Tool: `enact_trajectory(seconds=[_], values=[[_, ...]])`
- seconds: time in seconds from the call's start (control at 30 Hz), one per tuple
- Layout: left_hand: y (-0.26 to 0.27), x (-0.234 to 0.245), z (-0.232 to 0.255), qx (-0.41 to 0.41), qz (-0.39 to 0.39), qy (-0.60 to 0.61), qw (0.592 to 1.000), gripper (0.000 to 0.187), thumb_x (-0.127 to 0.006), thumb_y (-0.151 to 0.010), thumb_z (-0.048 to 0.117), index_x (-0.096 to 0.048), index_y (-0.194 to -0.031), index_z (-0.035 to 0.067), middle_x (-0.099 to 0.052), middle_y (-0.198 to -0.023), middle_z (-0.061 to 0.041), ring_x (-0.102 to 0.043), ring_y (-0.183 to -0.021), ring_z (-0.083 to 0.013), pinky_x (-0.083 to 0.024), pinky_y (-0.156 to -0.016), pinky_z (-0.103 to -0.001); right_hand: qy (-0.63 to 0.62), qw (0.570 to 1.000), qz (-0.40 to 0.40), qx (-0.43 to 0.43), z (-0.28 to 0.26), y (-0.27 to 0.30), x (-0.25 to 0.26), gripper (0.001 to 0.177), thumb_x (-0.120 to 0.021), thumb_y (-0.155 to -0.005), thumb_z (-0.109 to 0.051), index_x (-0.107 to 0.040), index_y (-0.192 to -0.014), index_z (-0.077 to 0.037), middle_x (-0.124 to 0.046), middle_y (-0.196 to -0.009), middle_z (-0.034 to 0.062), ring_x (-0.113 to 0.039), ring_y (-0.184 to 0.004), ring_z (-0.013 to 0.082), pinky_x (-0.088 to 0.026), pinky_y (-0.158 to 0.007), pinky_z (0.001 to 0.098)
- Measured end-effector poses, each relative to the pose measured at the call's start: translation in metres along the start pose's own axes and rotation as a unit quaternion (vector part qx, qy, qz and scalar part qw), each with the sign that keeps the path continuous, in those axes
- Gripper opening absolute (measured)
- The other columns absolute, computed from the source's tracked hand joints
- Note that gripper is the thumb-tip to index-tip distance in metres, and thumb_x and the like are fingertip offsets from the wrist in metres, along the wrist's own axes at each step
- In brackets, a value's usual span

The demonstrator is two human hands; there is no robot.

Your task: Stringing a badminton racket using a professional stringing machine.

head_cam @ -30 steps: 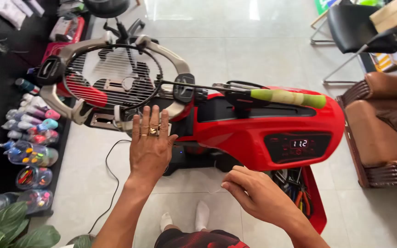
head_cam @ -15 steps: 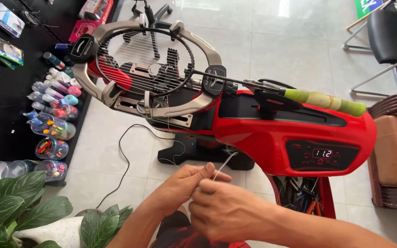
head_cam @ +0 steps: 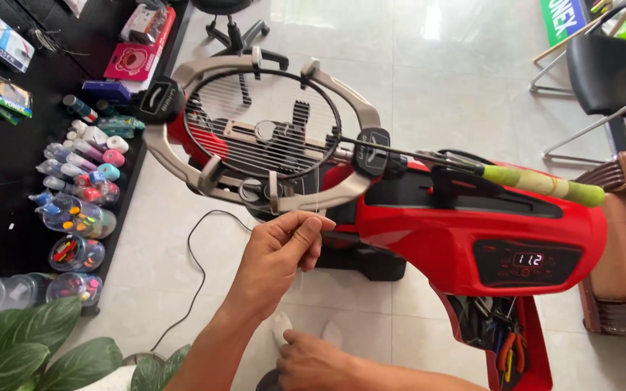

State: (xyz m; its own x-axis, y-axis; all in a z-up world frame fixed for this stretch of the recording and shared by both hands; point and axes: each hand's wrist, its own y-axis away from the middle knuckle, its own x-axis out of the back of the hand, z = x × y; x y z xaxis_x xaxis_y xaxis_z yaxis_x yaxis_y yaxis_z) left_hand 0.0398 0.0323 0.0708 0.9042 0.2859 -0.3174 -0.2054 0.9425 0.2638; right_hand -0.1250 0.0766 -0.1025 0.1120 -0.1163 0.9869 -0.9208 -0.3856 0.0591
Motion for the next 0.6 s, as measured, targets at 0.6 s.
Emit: enact_trajectory(seconds=[0.6], values=[[0.007, 0.056, -0.012, -0.132, 0.074, -0.162, 0.975, 0.019, -0.066, -0.101, 0.017, -0.080, -0.104, 0.004, -0.060, -0.072, 0.003, -0.053, -0.070, -0.0062, -0.046, -0.063, -0.023, -0.498, 0.568, 0.472, -0.455, 0.036, 0.019, 0.002, 0.020, -0.062, -0.097, -0.009, -0.071, -0.111, 0.001, -0.073, -0.098, 0.0138, -0.069, -0.093, 0.0252, -0.056, -0.085, 0.0343]])
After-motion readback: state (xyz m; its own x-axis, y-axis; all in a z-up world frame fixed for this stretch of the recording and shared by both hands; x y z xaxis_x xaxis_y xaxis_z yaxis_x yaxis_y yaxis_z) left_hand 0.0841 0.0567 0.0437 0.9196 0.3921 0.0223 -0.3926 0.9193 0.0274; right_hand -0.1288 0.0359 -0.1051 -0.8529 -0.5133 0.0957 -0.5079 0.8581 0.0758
